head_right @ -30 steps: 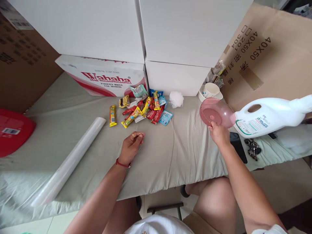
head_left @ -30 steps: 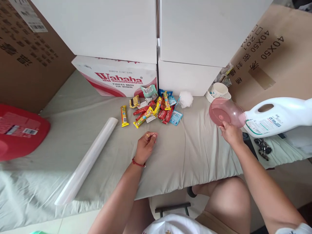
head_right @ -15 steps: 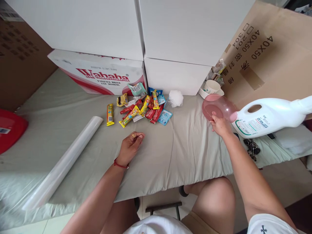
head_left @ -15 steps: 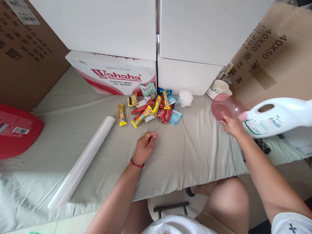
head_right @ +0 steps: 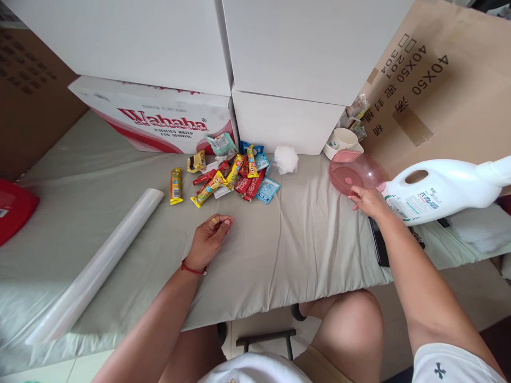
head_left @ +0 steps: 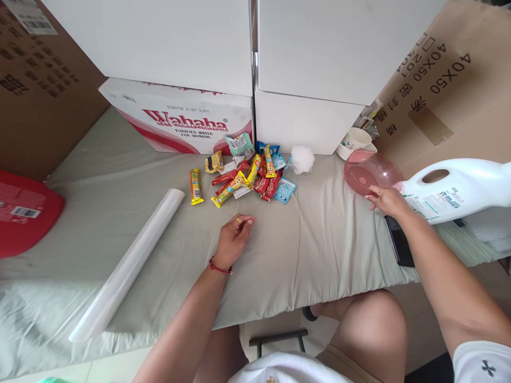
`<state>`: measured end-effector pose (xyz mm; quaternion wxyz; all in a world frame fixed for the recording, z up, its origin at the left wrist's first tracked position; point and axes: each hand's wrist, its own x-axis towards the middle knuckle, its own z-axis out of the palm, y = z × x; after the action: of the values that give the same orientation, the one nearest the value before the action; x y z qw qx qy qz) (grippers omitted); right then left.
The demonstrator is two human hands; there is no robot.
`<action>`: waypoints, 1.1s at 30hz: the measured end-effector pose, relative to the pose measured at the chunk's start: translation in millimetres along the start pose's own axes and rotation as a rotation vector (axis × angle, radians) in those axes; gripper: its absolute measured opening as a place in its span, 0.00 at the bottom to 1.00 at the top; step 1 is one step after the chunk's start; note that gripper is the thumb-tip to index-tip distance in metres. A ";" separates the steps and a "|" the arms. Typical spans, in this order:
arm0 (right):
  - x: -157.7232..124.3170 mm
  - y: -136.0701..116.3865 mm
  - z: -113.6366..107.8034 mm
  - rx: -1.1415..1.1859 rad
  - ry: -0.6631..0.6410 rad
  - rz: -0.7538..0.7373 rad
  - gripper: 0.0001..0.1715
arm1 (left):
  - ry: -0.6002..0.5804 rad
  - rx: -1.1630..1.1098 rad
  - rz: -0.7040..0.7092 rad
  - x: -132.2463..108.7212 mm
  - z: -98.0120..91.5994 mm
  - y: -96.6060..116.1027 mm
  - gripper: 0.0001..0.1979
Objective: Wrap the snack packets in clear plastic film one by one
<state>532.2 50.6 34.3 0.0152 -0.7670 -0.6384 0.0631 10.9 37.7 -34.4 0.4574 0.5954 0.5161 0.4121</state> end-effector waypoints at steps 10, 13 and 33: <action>18.9 11.7 -13.4 0.079 -0.123 0.073 0.05 | 0.001 -0.019 -0.014 0.5 0.2 -0.2 0.15; 24.9 14.5 -14.4 0.080 -0.116 0.067 0.04 | 0.000 -0.029 -0.018 1.1 0.0 -0.1 0.15; 45.9 0.9 -5.8 -0.175 -0.043 0.139 0.21 | 0.021 -0.046 0.003 1.9 1.5 0.6 0.13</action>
<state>541.9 95.8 36.4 -0.0699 -0.8063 -0.5869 0.0244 12.8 39.4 -34.1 0.4649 0.5811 0.5106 0.4308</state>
